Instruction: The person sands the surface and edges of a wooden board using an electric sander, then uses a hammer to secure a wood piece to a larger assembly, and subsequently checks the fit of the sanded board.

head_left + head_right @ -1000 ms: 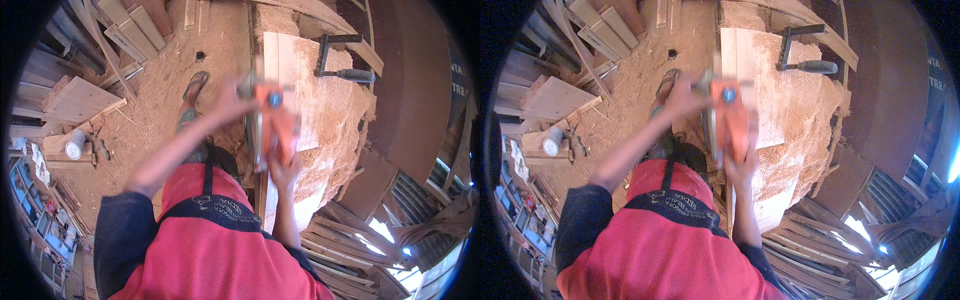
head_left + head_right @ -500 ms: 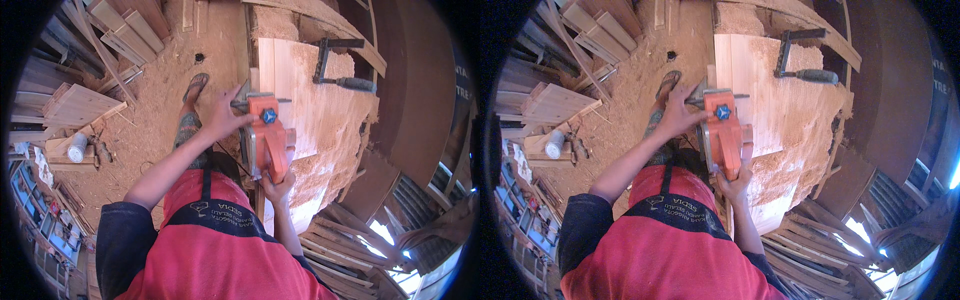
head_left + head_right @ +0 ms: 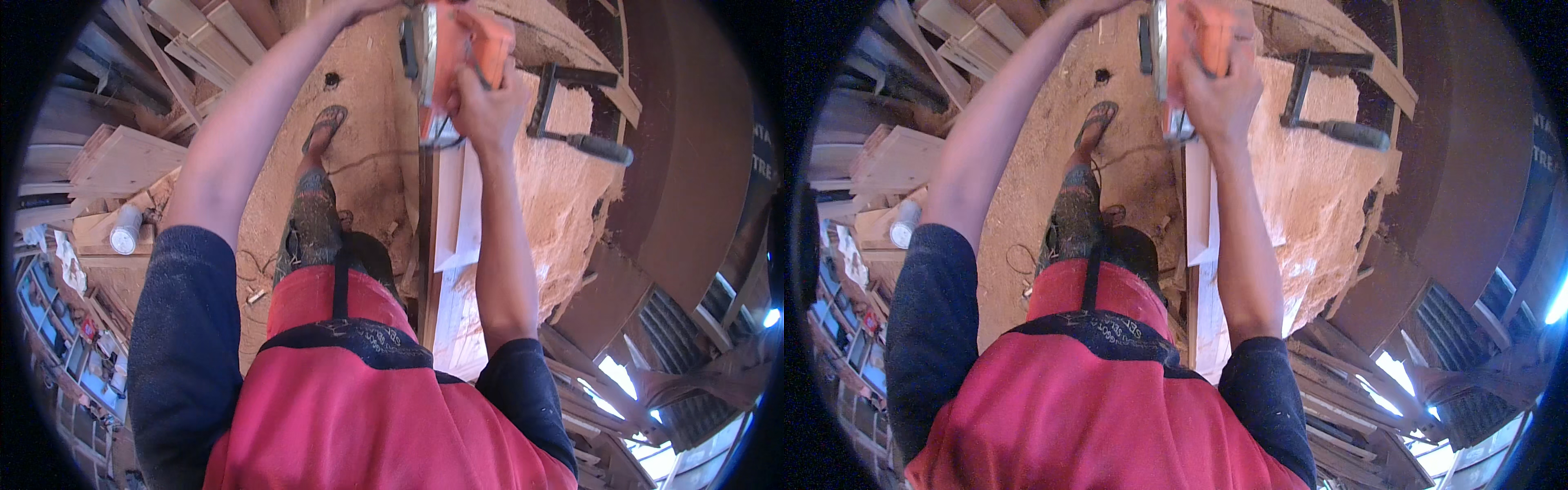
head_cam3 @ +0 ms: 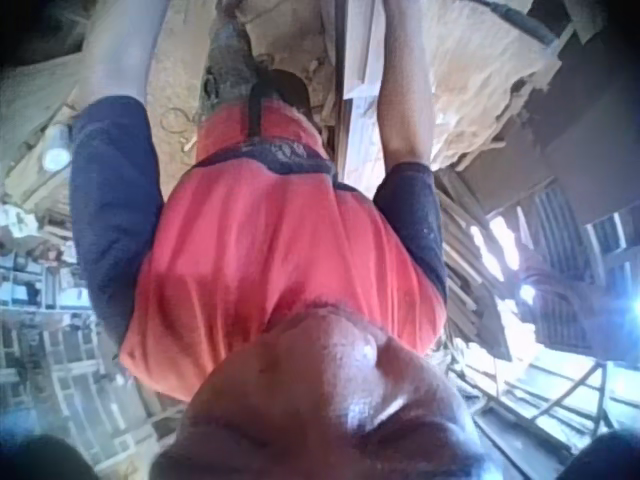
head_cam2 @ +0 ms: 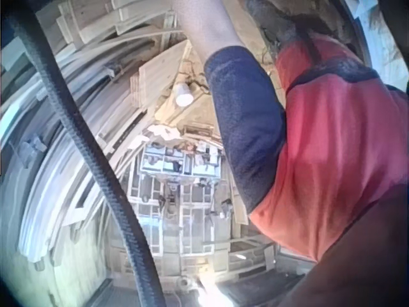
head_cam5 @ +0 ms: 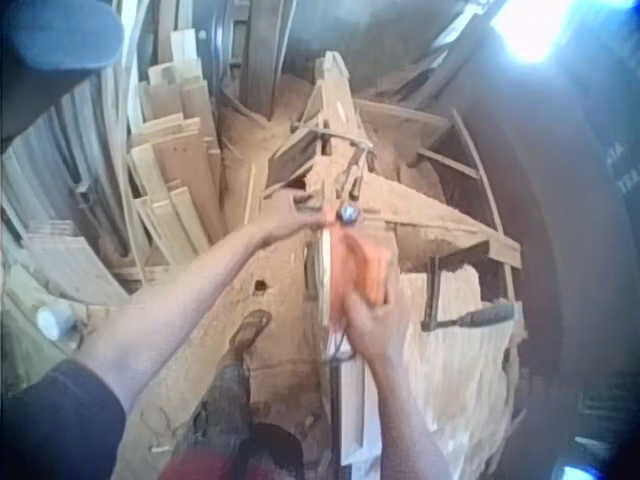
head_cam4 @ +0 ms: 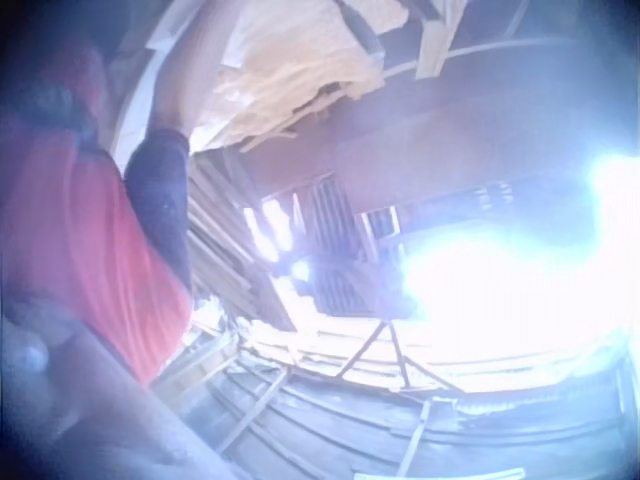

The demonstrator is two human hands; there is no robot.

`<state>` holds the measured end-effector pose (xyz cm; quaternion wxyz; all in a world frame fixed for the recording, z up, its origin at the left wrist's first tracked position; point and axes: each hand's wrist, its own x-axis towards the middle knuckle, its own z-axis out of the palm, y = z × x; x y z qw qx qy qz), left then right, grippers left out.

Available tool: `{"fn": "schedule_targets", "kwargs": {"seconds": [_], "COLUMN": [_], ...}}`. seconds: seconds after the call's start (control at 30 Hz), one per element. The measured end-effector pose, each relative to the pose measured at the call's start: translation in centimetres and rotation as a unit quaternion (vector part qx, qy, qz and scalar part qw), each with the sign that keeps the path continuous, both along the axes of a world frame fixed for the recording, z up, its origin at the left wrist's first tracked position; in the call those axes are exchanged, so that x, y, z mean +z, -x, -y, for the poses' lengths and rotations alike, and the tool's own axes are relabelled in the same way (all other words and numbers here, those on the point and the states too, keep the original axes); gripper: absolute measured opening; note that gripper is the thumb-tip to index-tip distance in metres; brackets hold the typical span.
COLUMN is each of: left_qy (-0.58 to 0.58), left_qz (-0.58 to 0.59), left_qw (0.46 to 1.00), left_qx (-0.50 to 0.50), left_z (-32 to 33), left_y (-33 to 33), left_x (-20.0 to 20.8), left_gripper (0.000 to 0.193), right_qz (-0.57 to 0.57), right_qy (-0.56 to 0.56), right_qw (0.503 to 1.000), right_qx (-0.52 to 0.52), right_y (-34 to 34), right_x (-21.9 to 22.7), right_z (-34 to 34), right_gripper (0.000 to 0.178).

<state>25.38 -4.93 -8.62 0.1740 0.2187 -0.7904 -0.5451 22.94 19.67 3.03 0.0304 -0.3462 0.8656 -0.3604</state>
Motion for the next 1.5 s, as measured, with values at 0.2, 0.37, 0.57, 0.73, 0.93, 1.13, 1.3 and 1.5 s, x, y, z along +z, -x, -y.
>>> {"fn": "schedule_targets", "kwargs": {"seconds": [0.2,0.37,0.57,0.73,0.93,1.13,1.3,1.5], "left_qy": [-0.182,-0.153,-0.160,-0.157,-0.112,-0.151,0.018,-0.089], "left_qz": [-0.062,0.065,0.075,0.028,-0.003,0.005,-0.010,0.006], "left_qw": [0.980,0.986,0.984,0.986,0.992,0.988,0.998,0.996], "left_qx": [-0.042,0.002,0.023,0.052,0.049,-0.023,0.055,0.000], "left_z": [-12.2,-29.3,-30.7,-24.2,-14.9,-4.4,-2.3,-21.0], "left_y": [-8.3,-21.7,-23.2,-17.4,-9.8,-2.4,-3.0,-14.1], "left_x": [2.3,2.5,3.8,1.9,0.9,-0.3,3.2,1.2], "left_gripper": [0.067,0.101,0.102,0.100,0.100,0.095,0.063,0.088], "right_qz": [0.053,0.109,0.212,0.279,0.238,0.171,0.206,0.094], "right_qy": [-0.027,-0.091,-0.063,0.035,0.047,0.043,0.066,-0.111], "right_qw": [0.995,0.985,0.961,0.947,0.963,0.984,0.975,0.986], "right_qx": [-0.083,-0.102,-0.165,-0.157,-0.120,-0.036,-0.055,-0.082], "right_y": [-10.6,-22.8,-25.3,-19.9,-12.2,-5.4,-3.6,-15.6], "right_x": [3.3,4.5,3.1,2.4,1.1,1.7,1.3,3.9], "right_z": [-10.7,-25.6,-30.2,-21.7,-13.3,-2.9,-2.2,-19.4], "right_gripper": [0.031,0.022,0.011,0.020,0.016,0.014,0.020,0.024]}}
